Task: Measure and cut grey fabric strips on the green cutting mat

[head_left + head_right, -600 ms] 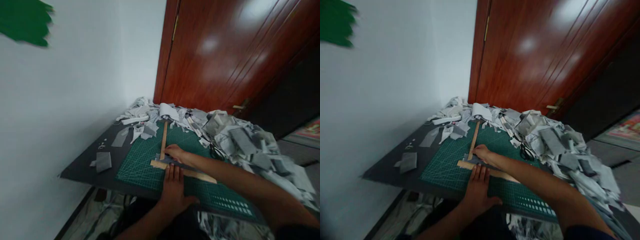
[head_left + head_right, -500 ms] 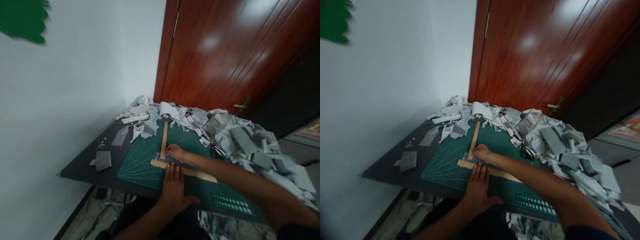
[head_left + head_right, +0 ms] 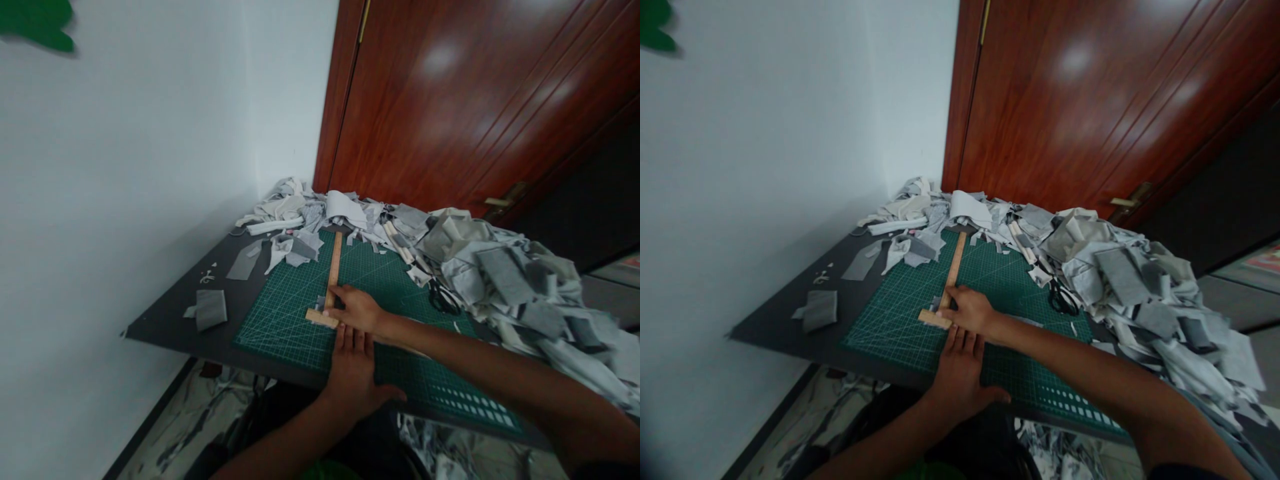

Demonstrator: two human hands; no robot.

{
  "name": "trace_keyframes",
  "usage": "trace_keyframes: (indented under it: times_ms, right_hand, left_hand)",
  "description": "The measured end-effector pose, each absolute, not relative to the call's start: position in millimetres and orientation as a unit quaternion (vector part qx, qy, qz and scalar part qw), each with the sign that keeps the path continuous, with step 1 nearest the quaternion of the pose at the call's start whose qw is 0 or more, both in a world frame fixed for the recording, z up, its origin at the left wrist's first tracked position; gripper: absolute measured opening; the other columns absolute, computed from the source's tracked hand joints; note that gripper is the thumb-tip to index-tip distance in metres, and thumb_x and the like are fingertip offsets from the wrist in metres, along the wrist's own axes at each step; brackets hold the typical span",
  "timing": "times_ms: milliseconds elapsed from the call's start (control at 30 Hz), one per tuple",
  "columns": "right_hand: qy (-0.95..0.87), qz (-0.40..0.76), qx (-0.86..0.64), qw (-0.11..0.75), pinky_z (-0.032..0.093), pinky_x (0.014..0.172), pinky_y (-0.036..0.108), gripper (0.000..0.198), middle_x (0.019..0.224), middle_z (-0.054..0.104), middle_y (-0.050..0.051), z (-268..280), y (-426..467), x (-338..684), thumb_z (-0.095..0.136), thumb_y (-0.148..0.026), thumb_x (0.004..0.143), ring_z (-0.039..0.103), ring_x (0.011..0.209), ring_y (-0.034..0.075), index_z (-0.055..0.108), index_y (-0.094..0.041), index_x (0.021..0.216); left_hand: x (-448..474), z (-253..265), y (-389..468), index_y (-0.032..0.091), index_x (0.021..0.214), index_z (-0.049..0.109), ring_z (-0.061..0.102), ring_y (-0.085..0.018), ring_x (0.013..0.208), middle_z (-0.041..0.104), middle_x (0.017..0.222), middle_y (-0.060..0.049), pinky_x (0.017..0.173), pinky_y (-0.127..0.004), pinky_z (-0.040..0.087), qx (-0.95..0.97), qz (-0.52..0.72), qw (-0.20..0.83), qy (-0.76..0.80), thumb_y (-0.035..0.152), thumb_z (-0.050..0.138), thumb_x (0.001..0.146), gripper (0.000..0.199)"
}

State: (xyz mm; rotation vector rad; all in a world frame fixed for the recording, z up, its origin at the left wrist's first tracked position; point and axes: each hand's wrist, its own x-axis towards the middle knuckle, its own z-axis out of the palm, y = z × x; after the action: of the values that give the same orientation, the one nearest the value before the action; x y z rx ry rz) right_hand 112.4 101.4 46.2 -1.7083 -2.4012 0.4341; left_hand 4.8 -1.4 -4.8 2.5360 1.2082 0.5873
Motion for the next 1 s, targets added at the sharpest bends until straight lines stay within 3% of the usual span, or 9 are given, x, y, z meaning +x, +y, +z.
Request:
trace_keyframes:
  times_ms: [100, 233, 367, 600, 833, 1000]
  right_hand:
    - [-0.814, 0.140, -0.557, 0.087, 0.050, 0.088, 0.034, 0.056, 0.118, 0.070, 0.014, 45.2, 99.8, 110.0, 0.060, -0.051, 0.098, 0.068, 0.106, 0.029, 0.059, -0.018, 0.143]
    - [-0.820, 0.135, -0.548, 0.099, 0.051, 0.093, 0.037, 0.050, 0.119, 0.069, 0.015, 42.1, 110.8, 113.1, 0.041, -0.036, 0.107, 0.068, 0.108, 0.027, 0.048, -0.019, 0.154]
    - [-0.831, 0.139, -0.530, 0.101, 0.051, 0.097, 0.037, 0.048, 0.119, 0.067, 0.016, 36.8, 128.3, 119.1, 0.048, -0.025, 0.103, 0.067, 0.107, 0.026, 0.053, -0.015, 0.150]
    - [-0.839, 0.166, -0.502, 0.126, 0.048, 0.108, 0.040, 0.045, 0.125, 0.069, 0.019, 27.1, 135.0, 115.6, 0.055, -0.019, 0.098, 0.063, 0.119, 0.027, 0.058, -0.007, 0.142]
    - [-0.835, 0.195, -0.496, 0.138, 0.054, 0.098, 0.038, 0.056, 0.118, 0.073, 0.016, 19.7, 140.2, 117.0, 0.060, -0.010, 0.090, 0.068, 0.109, 0.026, 0.054, -0.009, 0.146]
    - [-0.855, 0.204, -0.457, 0.139, 0.052, 0.103, 0.042, 0.054, 0.125, 0.072, 0.015, 28.0, 138.4, 127.6, 0.062, -0.010, 0.091, 0.064, 0.119, 0.026, 0.057, -0.014, 0.145]
  left_hand:
    - [5.5, -7.0, -1.8, 0.001, 0.146, 0.054, 0.036, -0.047, 0.148, 0.047, 0.155, -0.027, 0.125, -0.058, 0.021, 0.875, 0.210, 0.131, 0.416, 0.101, 0.046, 0.067, 0.128]
    - [4.0, -6.3, -1.8, 0.000, 0.150, 0.049, 0.031, -0.046, 0.151, 0.039, 0.159, -0.028, 0.127, -0.058, 0.018, 0.875, 0.195, 0.154, 0.415, 0.098, 0.043, 0.073, 0.125]
    - [1.9, -1.5, -1.4, -0.001, 0.154, 0.042, 0.020, -0.044, 0.155, 0.030, 0.163, -0.027, 0.127, -0.057, 0.016, 0.877, 0.177, 0.169, 0.414, 0.095, 0.043, 0.077, 0.123]
    - [1.3, -0.6, -1.4, -0.001, 0.155, 0.040, 0.017, -0.045, 0.156, 0.026, 0.165, -0.028, 0.128, -0.057, 0.015, 0.880, 0.173, 0.165, 0.411, 0.094, 0.044, 0.077, 0.122]
    - [2.5, -6.0, -1.9, 0.001, 0.155, 0.041, 0.020, -0.044, 0.155, 0.030, 0.164, -0.026, 0.127, -0.057, 0.016, 0.883, 0.178, 0.139, 0.412, 0.093, 0.045, 0.078, 0.120]
    - [2.4, -2.1, -1.6, 0.000, 0.154, 0.042, 0.020, -0.044, 0.155, 0.033, 0.163, -0.026, 0.127, -0.056, 0.016, 0.882, 0.167, 0.152, 0.414, 0.094, 0.045, 0.077, 0.121]
